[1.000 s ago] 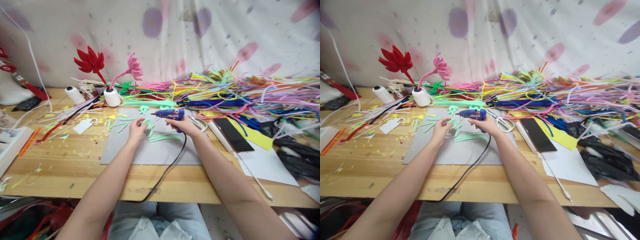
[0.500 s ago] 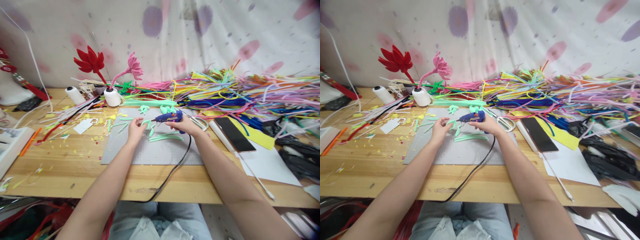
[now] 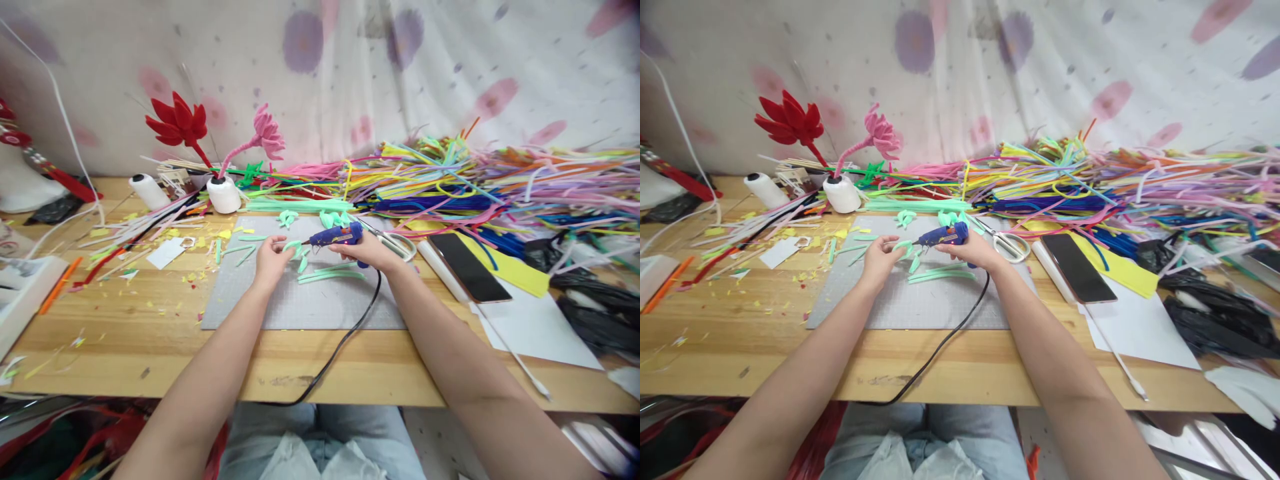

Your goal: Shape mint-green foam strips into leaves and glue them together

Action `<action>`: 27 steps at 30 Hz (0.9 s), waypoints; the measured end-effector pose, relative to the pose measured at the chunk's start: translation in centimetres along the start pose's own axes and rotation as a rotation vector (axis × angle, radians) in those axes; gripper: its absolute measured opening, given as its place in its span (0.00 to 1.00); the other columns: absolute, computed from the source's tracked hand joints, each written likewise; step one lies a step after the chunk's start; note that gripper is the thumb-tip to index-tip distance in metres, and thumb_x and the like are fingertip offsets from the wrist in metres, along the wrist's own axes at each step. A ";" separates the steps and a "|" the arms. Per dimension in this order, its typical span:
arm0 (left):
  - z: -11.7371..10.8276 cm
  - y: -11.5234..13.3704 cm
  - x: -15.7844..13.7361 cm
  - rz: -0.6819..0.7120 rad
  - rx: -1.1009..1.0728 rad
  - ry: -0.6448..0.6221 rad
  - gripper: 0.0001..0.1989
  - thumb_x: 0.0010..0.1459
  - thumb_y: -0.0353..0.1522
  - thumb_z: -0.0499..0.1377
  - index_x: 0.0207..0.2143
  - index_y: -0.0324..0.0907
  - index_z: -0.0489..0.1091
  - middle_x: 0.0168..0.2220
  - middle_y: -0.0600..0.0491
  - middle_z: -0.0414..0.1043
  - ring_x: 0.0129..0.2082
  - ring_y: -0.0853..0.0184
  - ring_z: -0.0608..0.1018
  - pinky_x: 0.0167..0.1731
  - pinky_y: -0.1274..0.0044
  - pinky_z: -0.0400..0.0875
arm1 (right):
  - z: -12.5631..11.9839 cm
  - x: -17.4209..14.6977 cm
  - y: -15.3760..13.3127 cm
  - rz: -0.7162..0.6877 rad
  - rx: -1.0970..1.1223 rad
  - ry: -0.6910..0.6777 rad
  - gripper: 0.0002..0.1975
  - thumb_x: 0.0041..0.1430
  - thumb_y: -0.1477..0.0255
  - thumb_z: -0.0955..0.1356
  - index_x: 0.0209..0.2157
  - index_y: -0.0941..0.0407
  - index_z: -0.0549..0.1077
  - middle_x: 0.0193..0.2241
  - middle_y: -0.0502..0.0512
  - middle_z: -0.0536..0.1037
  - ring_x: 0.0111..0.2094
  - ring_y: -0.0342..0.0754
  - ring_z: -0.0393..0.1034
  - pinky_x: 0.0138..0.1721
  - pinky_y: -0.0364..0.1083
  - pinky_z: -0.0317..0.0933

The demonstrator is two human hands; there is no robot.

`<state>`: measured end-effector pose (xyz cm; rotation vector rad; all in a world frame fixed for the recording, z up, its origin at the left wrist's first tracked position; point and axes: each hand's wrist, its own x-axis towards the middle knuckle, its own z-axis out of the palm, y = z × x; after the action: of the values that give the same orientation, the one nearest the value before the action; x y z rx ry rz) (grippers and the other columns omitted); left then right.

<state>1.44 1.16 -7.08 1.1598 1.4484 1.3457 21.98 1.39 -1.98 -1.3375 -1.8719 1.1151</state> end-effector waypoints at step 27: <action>0.0 0.2 -0.2 -0.037 -0.051 -0.057 0.21 0.35 0.32 0.62 0.37 0.37 0.66 0.21 0.58 0.66 0.20 0.75 0.67 0.23 0.81 0.59 | 0.1 0.3 0.7 -0.014 0.004 -0.037 0.19 0.43 0.56 0.67 0.19 0.58 0.62 0.13 0.47 0.62 0.16 0.37 0.55 0.18 0.40 0.50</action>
<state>1.46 0.97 -6.84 1.1243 1.3807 1.3064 22.17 1.75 -2.63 -1.3075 -1.9014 1.1433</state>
